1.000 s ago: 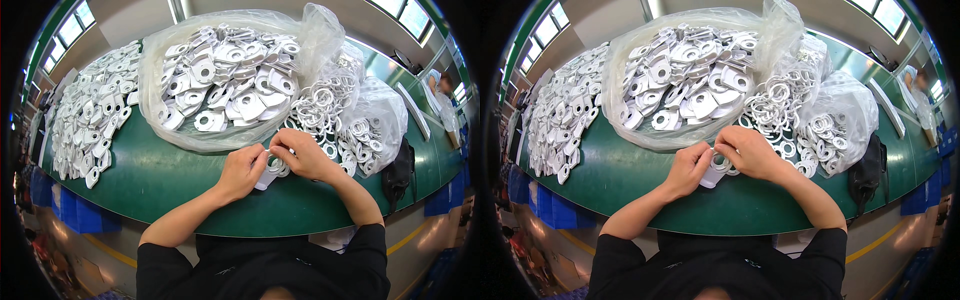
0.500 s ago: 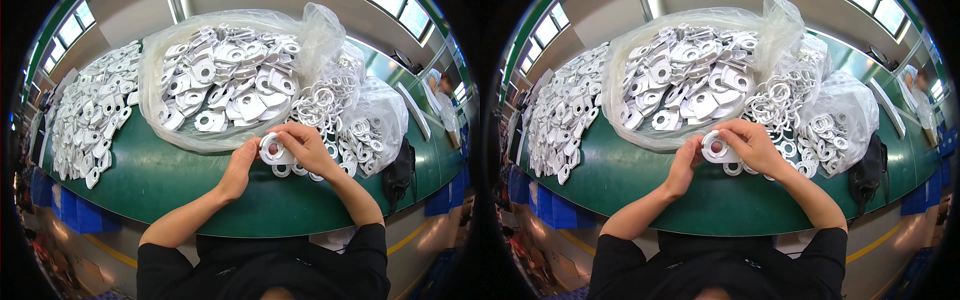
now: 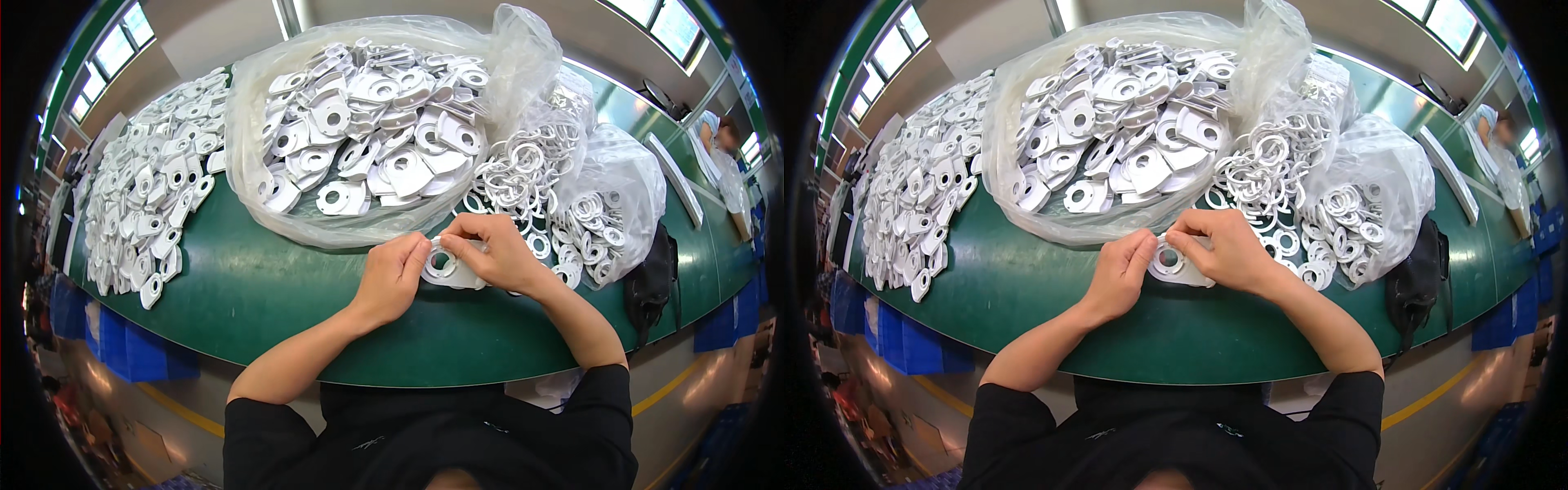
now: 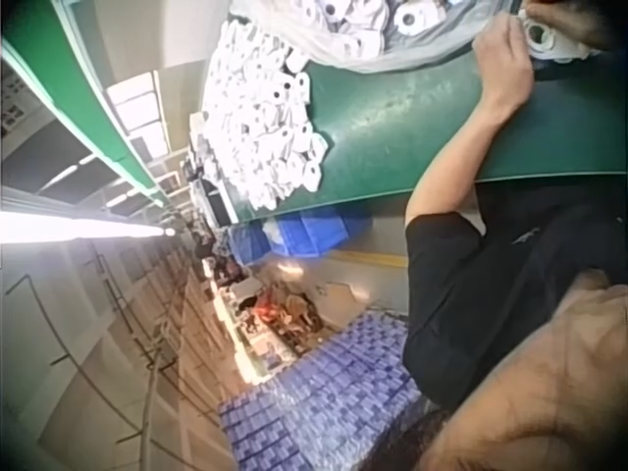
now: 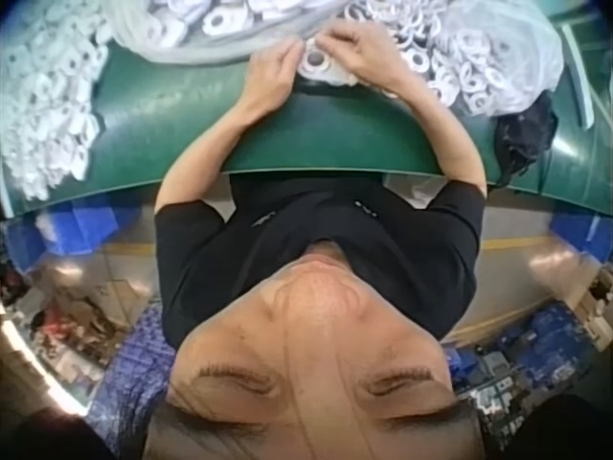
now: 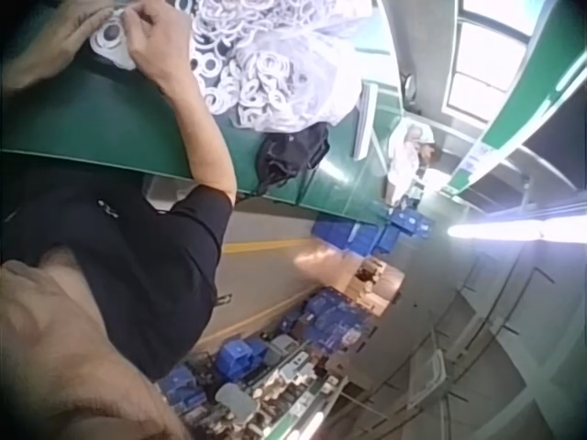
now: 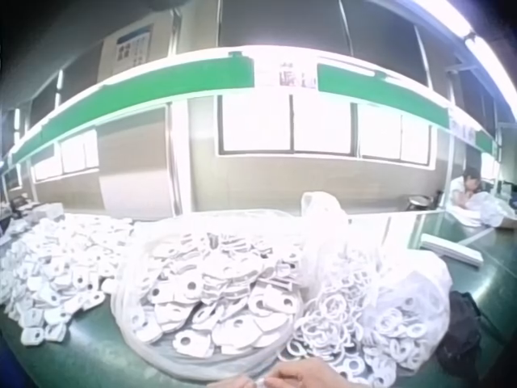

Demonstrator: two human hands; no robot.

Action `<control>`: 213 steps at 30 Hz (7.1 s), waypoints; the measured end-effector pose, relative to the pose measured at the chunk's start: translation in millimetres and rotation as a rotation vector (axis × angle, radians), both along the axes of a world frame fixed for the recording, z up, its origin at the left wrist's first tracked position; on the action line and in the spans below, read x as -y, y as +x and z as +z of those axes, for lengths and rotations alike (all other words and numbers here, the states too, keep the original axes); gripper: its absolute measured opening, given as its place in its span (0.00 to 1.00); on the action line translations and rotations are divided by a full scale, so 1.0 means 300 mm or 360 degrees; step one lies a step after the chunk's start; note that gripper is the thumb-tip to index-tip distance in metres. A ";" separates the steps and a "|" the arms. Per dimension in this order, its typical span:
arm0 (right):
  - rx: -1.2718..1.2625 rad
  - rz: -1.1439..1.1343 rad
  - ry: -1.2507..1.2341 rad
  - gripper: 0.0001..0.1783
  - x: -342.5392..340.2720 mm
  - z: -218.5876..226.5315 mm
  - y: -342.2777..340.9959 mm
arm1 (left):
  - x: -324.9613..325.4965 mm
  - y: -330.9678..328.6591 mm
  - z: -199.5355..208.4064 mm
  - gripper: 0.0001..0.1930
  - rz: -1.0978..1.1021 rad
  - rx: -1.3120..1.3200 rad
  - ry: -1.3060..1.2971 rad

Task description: Assembling small plastic housings by inserting metal rings into them at a production workbench.

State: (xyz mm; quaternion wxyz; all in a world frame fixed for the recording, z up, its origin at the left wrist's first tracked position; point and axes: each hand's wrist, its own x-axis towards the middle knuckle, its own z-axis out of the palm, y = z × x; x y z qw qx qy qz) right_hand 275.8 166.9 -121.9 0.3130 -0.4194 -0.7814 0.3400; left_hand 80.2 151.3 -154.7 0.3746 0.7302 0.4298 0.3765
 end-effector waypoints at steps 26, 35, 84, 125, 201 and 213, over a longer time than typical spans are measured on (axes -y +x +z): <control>0.0350 0.0098 -0.0248 0.15 -0.015 0.081 0.038 | -0.077 -0.087 0.030 0.27 -0.0837 0.0119 -0.0642; 0.0427 0.0275 0.0245 0.10 -0.007 0.098 0.034 | -0.251 -0.382 0.123 0.21 0.0262 0.1013 -0.0137; 0.0082 -0.0003 0.0742 0.21 -0.030 0.019 0.015 | -0.018 0.005 0.015 0.19 -0.0473 0.1213 -0.1457; -0.0704 -0.0177 -0.0594 0.09 -0.062 0.017 0.046 | -0.050 -0.014 0.017 0.28 -0.0376 0.1135 -0.1224; -0.0014 -0.0050 -0.0006 0.10 0.022 -0.014 -0.022 | -0.046 -0.034 0.005 0.15 -0.0052 0.0019 0.0016; -0.1092 -0.0306 -0.0504 0.09 -0.001 -0.060 -0.032 | 0.022 0.022 0.010 0.16 -0.0151 0.0159 0.0055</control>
